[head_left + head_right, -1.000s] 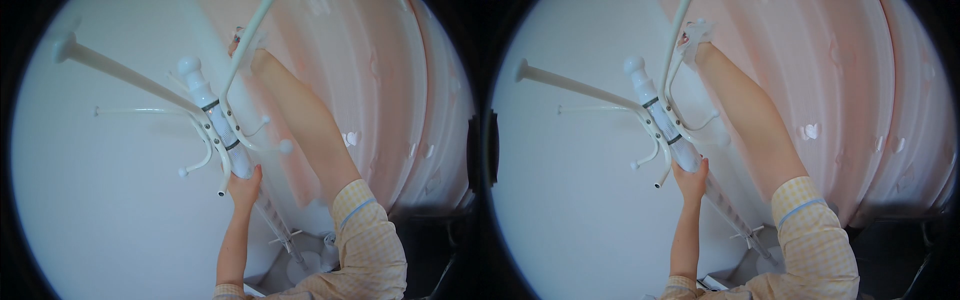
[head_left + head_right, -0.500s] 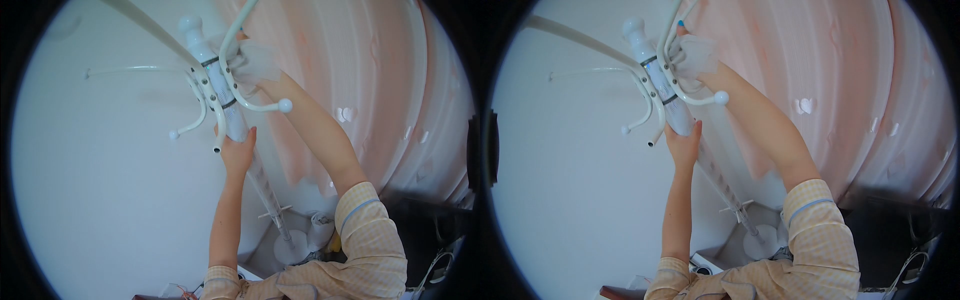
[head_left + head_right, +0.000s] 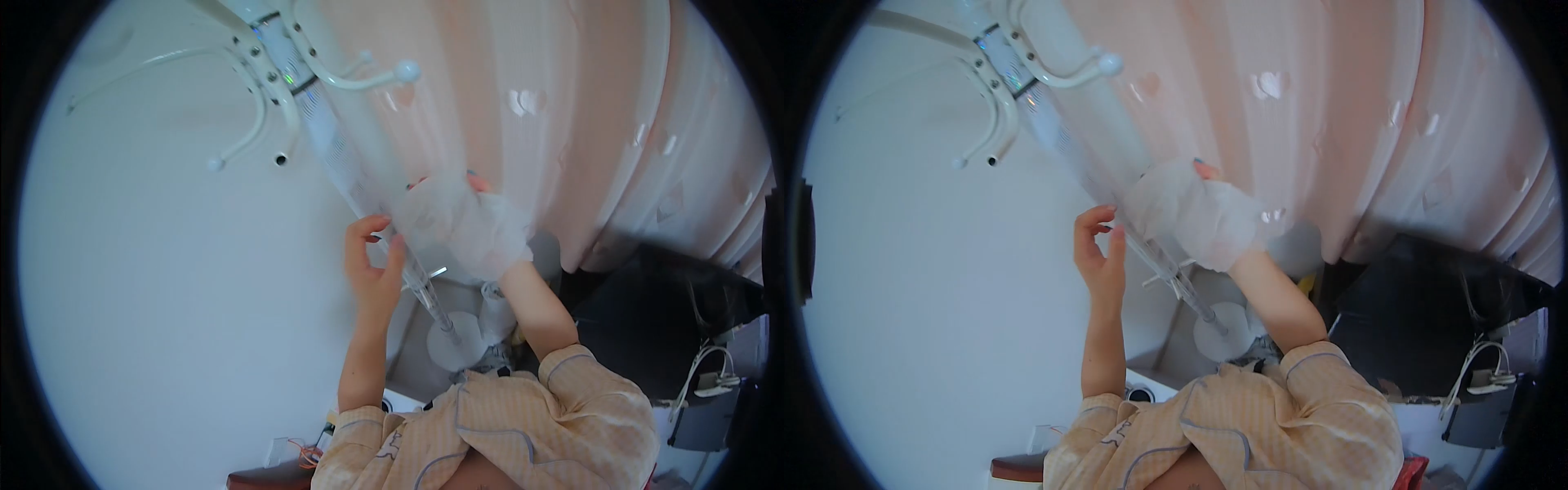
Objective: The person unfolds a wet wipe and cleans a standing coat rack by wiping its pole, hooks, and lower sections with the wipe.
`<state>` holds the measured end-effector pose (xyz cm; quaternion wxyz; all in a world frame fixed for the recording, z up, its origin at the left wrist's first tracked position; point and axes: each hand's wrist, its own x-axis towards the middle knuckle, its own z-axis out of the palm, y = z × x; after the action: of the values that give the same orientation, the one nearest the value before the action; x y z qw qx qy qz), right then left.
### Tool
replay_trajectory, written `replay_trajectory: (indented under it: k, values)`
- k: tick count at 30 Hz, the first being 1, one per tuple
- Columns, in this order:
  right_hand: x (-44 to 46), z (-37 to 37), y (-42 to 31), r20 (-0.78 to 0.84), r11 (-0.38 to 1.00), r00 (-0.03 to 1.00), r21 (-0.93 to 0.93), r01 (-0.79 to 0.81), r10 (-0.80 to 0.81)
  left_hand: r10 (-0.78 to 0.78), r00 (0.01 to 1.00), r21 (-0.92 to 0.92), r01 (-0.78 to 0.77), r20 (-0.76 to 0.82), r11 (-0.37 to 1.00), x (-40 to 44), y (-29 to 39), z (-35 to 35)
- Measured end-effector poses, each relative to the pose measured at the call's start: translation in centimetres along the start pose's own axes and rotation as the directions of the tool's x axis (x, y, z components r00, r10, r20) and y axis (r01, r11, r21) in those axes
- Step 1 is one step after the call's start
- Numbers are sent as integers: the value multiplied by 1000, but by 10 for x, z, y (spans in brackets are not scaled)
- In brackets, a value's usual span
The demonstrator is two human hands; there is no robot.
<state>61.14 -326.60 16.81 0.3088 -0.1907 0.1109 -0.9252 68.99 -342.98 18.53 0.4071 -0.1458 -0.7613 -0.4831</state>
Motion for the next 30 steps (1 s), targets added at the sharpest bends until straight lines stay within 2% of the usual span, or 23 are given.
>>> replay_trajectory:
  k: [1,2,4,5,7,9,10,11,12,13,14,15,17,18,19,20,21,23,24,26,27,29,30]
  values:
    - [-8,7,17,-64,1000,998,15,-18,19,-11,995,61,5,96,998,-6,2,3]
    - [-14,10,29,-125,999,991,31,-37,41,-33,994,59,27,107,998,-11,5,7]
    - [-24,4,40,-107,996,991,30,-81,84,-110,968,137,81,226,987,-23,9,16]
    - [-28,1,45,-66,992,990,18,-123,124,-134,964,136,105,232,985,-28,5,18]
    - [-37,-11,52,-109,985,979,39,-167,170,-142,990,202,135,19,970,-38,-7,21]
    - [-47,-19,54,-139,977,967,56,-206,212,-156,983,250,128,97,960,-46,-29,13]
    - [-55,-22,54,-232,964,953,-134,-229,194,-159,972,291,104,172,951,-50,-37,7]
    - [-58,-28,54,-278,942,943,-226,-247,181,-172,970,295,115,173,948,-56,-42,2]
    - [-60,-34,53,-322,910,932,-312,-272,168,-419,883,33,422,210,906,-58,-43,-3]
    - [-53,-48,50,-166,915,940,-232,-331,298,-608,731,-210,676,310,706,-59,-44,-8]
    - [-50,-59,49,5,903,914,-161,-399,405,-613,728,-210,680,307,702,-61,-49,-14]
    - [-53,-64,51,4,901,912,-157,-404,410,-645,687,-259,725,334,638,-62,-55,-21]
    - [-59,-69,55,-131,835,922,-392,-386,364,-676,647,-307,763,354,569,-65,-62,-30]
    - [-61,-70,55,-129,833,919,-391,-392,372,-699,624,-356,778,349,517,-64,-61,-33]
    - [-64,-70,56,-171,742,908,-529,-412,383,-721,601,-404,788,345,464,-64,-61,-36]
    - [-64,-69,57,-213,629,898,-651,-425,385,-724,602,-406,787,337,465,-63,-60,-39]
    - [-63,-71,61,-210,627,896,-652,-427,392,-723,595,-412,791,350,452,-63,-59,-41]
    - [-58,-78,68,-216,458,882,-788,-411,419,-719,596,-420,791,358,446,-59,-56,-47]
    - [-55,-81,68,-210,453,882,-794,-406,422,-711,617,-385,780,336,494,-56,-55,-52]
    - [-46,-86,60,-278,300,930,-890,-343,240,-693,652,-359,754,308,550,-47,-53,-64]
    - [-39,-78,54,-268,291,933,-897,-333,241,-597,734,-316,679,324,663,-42,-53,-74]
    - [-25,-47,38,-192,338,980,-927,-164,-50,-442,828,-279,540,346,794,-27,-47,-90]
    - [-14,-32,32,-38,301,986,-954,13,-162,-436,834,-282,532,338,799,-16,-38,-91]
